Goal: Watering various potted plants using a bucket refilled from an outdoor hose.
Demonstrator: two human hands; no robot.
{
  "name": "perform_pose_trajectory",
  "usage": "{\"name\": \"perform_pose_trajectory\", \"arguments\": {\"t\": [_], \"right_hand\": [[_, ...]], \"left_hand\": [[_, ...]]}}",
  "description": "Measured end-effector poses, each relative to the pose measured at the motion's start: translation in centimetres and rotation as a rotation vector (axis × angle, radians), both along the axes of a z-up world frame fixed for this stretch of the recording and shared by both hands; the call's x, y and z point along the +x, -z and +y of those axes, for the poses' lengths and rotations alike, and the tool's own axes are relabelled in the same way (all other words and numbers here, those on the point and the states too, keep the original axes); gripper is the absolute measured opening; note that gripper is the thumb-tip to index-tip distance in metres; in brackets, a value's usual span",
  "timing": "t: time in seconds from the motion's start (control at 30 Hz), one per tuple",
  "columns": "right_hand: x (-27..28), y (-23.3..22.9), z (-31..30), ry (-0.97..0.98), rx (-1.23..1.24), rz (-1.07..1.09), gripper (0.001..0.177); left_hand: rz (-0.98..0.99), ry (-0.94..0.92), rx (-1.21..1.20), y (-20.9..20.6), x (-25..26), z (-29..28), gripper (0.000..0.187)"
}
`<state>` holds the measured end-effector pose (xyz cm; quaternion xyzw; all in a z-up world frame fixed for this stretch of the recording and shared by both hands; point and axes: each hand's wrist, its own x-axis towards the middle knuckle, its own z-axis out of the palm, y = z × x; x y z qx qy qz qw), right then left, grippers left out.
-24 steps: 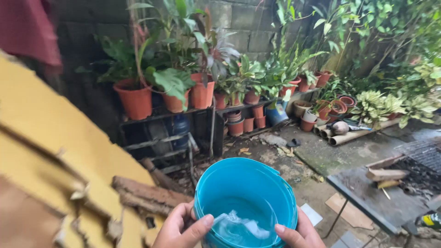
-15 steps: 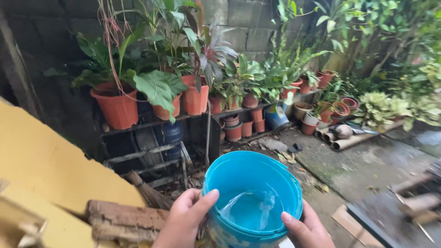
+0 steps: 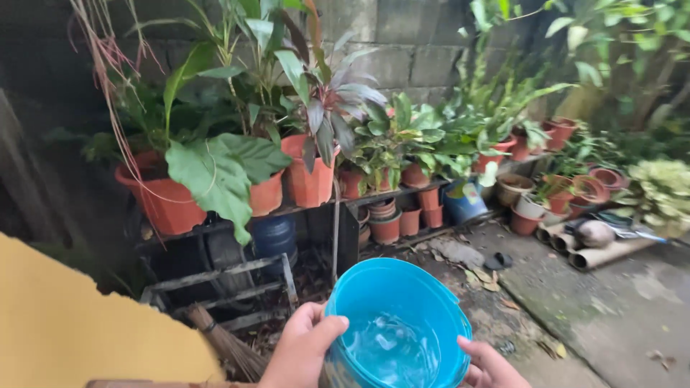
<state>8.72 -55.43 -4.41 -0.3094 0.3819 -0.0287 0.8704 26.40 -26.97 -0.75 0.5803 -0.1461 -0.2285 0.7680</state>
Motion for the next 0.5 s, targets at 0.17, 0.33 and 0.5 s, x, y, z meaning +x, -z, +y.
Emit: {"name": "perform_pose_trajectory", "arguments": {"t": [0.17, 0.33, 0.5], "right_hand": [[5.3, -2.4, -4.9, -0.265, -0.046, -0.110, 0.058], [7.9, -9.5, -6.9, -0.262, -0.097, -0.167, 0.051], [10.7, -12.4, -11.2, -0.235, -0.455, -0.174, 0.023]], "left_hand": [[0.219, -0.018, -0.181, 1.4, 3.0, -4.3, 0.024], [0.312, -0.096, -0.111, -3.2, 3.4, -8.7, 0.019], [0.112, -0.152, 0.103, -7.1, 3.9, -12.2, 0.018]]}}
